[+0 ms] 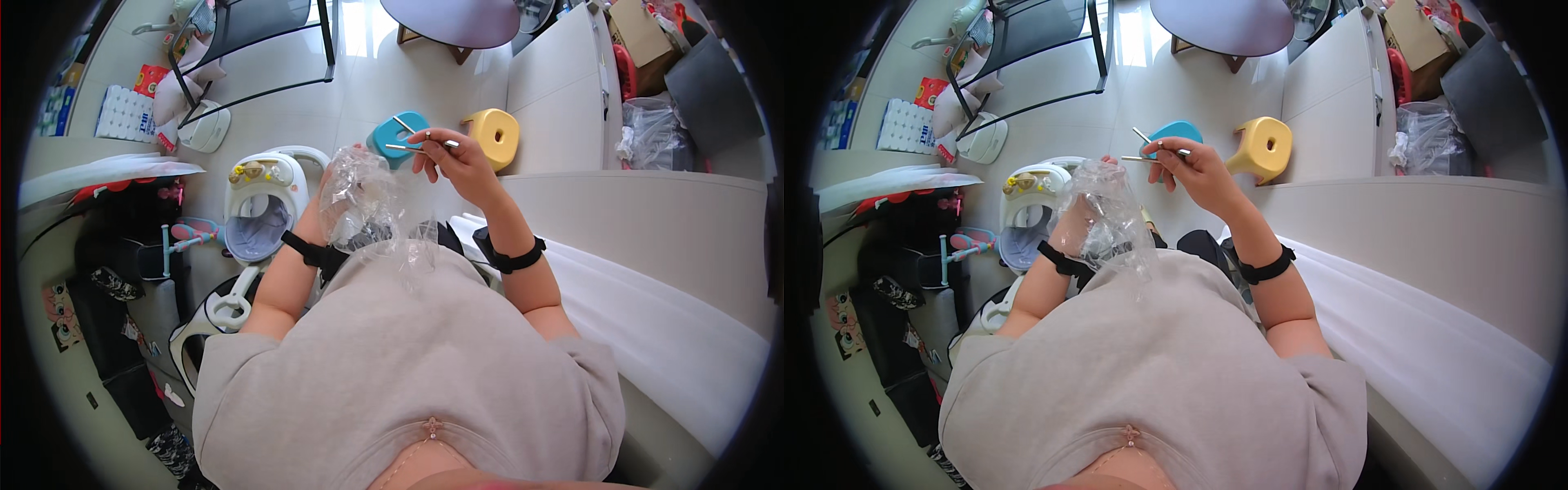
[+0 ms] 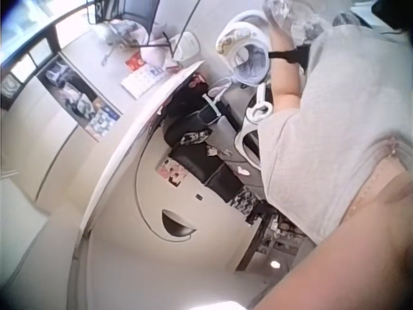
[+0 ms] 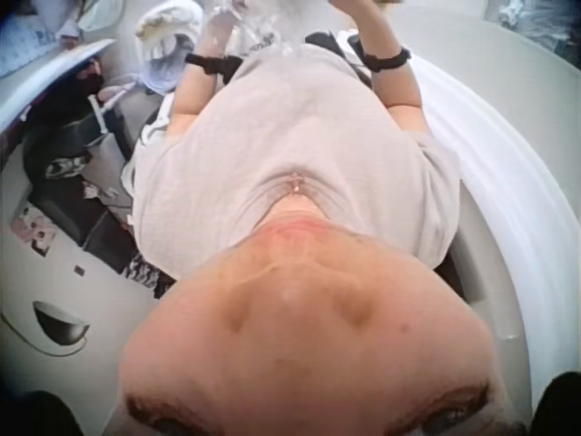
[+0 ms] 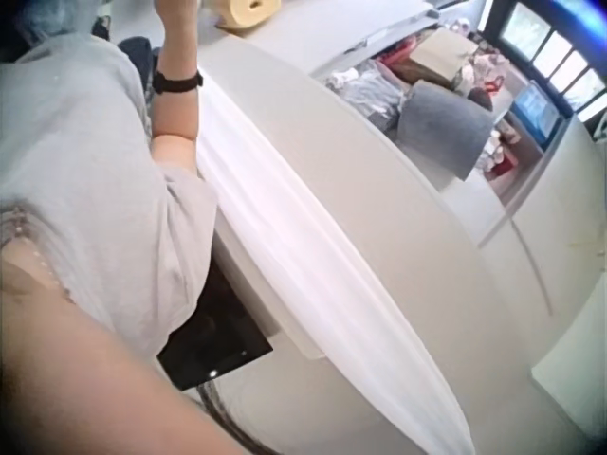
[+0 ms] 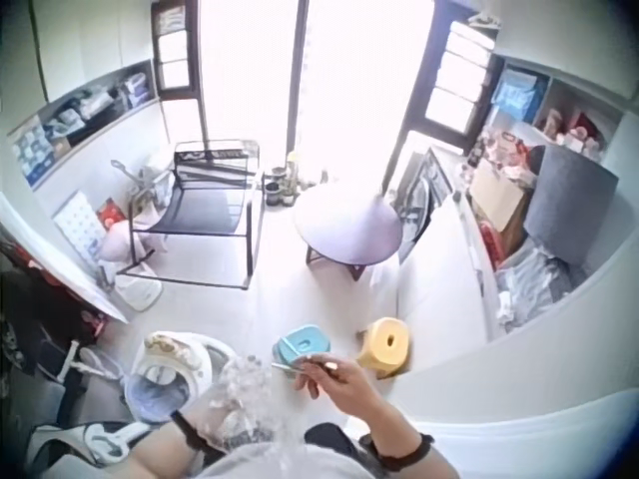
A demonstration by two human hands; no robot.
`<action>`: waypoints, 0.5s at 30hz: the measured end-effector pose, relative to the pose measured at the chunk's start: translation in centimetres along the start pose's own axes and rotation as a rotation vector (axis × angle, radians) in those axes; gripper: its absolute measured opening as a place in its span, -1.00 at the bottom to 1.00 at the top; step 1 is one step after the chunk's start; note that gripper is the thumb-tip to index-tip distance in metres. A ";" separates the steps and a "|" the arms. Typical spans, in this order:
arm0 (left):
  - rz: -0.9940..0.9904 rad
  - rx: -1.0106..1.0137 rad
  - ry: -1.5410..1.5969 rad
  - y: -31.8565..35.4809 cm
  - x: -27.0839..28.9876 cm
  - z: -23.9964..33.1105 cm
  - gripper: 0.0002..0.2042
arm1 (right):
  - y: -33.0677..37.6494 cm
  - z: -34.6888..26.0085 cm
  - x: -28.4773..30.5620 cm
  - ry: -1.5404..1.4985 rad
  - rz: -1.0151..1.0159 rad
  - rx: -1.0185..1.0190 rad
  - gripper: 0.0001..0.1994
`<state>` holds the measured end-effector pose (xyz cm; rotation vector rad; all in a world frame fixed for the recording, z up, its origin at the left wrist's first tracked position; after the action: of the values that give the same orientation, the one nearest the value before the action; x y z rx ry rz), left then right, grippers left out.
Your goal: Assembling the frame of a mesh chair using screws and an allen key.
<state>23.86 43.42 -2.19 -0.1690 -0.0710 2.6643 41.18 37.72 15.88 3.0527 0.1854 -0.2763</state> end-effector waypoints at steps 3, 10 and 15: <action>0.048 0.807 1.259 -2.9 -4.1 -1.8 -0.80 | -2.9 -0.6 1.8 0.002 0.048 0.047 -0.80; -0.141 0.563 1.313 -9.7 -5.5 0.7 -0.79 | -8.3 -0.5 6.2 0.007 0.058 -0.017 -0.79; -0.118 0.458 1.407 -13.5 -6.7 1.1 -0.82 | -12.5 -0.3 11.0 0.270 0.033 -0.062 -0.81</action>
<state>35.67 52.37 0.68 -1.6766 0.8950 1.8165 50.37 51.40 13.42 3.0157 0.1547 0.1425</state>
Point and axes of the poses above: each hand's wrist, its own y-axis away from the middle knuckle, its own x-axis out of the back of the hand, z = x × y, the point moved 8 cm from there along -y, towards the middle knuckle, and after that the axes turned 5 degrees about -y, right-handed, at the moved point
